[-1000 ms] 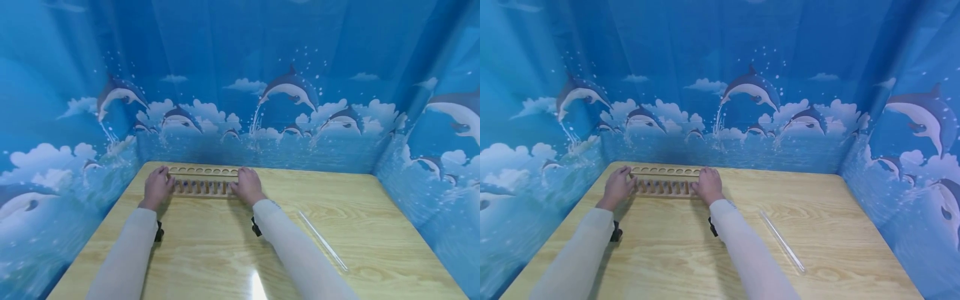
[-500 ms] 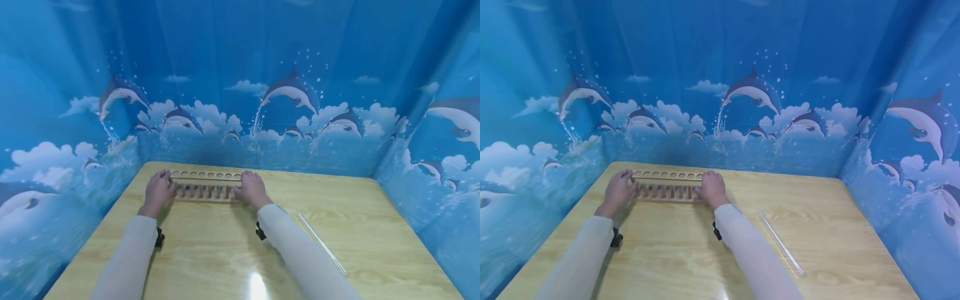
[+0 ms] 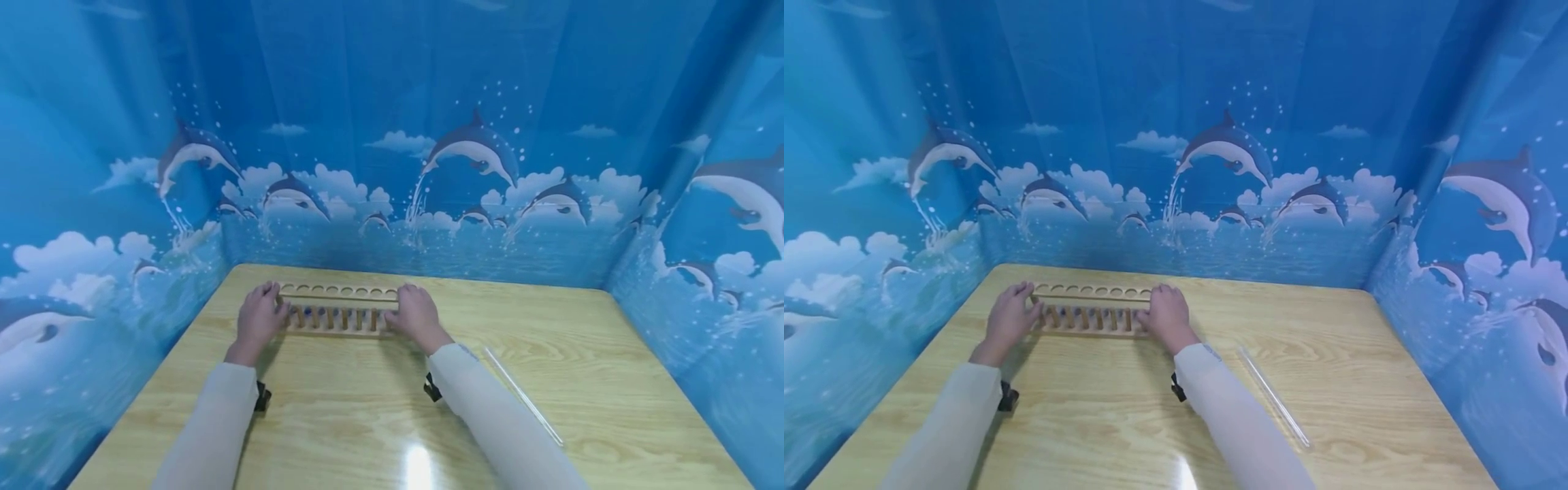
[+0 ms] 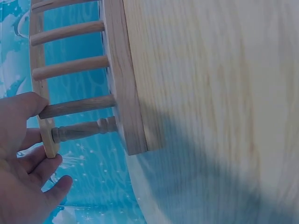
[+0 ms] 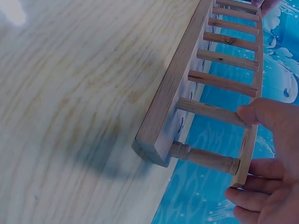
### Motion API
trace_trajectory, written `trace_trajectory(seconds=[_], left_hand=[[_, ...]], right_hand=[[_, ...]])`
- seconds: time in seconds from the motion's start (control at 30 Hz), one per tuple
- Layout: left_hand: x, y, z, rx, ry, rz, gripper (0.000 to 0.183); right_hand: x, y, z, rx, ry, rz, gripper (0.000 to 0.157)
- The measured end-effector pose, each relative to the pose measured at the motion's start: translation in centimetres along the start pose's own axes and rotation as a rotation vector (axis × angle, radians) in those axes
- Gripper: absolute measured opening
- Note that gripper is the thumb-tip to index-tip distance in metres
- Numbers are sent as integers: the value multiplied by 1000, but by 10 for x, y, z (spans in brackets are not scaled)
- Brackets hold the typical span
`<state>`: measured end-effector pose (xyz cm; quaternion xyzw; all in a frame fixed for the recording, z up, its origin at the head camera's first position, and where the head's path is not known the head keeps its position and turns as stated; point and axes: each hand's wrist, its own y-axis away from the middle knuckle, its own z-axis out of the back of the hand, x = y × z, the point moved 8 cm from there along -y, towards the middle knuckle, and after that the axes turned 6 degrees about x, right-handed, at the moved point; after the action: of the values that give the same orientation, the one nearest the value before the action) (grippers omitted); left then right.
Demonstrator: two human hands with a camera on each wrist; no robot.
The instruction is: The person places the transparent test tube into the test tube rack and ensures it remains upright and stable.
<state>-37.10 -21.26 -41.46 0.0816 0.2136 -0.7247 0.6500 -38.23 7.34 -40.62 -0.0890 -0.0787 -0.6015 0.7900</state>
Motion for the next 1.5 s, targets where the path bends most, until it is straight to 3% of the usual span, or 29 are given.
trace_trajectory(seconds=[0.2,0.33,0.83,1.1,1.5], left_hand=[[-6,8,0,-10,10,-5,53],[-9,11,1,-23,12,-4,53],[-22,26,-2,-36,2,-4,53],[-30,37,-2,-93,-12,-32,50],[-45,58,-4,-146,1,-80,51]], right_hand=[[-3,10,3,-33,1,7,31],[-3,15,6,-36,-4,16,30],[-10,33,5,-13,14,21,38],[-10,46,8,-1,43,23,47],[-16,69,15,-85,63,86,24]])
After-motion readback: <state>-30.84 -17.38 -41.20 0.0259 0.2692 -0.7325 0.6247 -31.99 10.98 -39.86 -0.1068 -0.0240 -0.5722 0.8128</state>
